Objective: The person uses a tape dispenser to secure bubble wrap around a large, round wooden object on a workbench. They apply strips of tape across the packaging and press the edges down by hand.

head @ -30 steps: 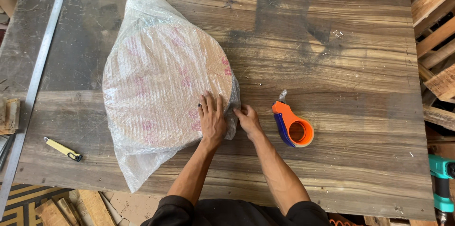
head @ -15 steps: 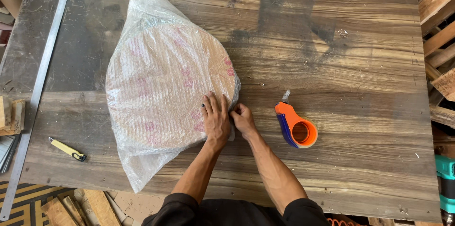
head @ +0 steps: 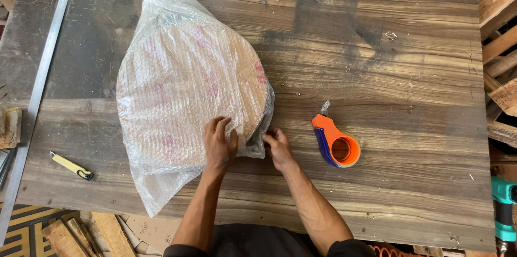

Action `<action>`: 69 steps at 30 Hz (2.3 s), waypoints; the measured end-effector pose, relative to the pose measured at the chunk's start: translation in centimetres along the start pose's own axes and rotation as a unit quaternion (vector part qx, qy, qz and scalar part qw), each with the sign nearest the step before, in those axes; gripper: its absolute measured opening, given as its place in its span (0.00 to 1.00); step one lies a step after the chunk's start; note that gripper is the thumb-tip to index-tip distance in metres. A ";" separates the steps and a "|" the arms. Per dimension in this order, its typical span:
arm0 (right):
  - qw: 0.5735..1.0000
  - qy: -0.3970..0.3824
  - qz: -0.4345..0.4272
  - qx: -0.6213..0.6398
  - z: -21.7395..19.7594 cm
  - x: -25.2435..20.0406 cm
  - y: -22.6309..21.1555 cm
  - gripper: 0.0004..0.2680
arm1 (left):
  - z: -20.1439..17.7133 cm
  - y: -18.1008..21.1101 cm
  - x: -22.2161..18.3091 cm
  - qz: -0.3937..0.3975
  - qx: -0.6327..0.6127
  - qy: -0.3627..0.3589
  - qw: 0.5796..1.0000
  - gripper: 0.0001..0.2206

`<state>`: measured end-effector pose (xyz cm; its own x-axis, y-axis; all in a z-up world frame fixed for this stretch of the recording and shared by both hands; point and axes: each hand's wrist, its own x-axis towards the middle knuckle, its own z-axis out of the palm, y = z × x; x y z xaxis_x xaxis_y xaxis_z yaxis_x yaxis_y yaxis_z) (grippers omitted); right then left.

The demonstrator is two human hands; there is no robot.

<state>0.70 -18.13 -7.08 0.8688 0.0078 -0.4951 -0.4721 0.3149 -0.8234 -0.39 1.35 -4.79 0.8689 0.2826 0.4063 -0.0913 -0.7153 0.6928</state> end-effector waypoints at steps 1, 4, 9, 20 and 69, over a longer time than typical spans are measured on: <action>1.000 0.002 0.000 0.000 -0.2 -0.2 0.1 0.08 | 0.5 -0.9 -0.4 0.000 -0.001 -0.001 1.000 0.16; 0.996 -0.011 0.052 -0.072 -0.2 -1.5 0.0 0.08 | 0.9 -1.8 -1.4 0.016 0.136 -0.097 0.986 0.03; 0.993 -0.033 0.043 -0.108 1.2 -4.5 -2.6 0.12 | 2.1 -2.5 -1.2 0.069 0.099 -0.140 0.983 0.06; 0.994 -0.016 0.009 -0.104 -0.3 -2.7 2.0 0.09 | 2.6 -1.3 -1.5 0.102 0.095 -0.250 0.958 0.12; 0.684 -0.013 -0.486 -0.544 -2.0 -5.7 2.1 0.08 | -0.8 -0.5 -1.6 0.194 -0.036 -0.197 0.960 0.05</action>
<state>-5.58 -19.39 -6.56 0.8474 0.3177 0.4253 0.5102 -0.7089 -0.4870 -2.11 1.74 -5.34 0.8781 -0.2708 0.3945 -0.4667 -0.6671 0.5807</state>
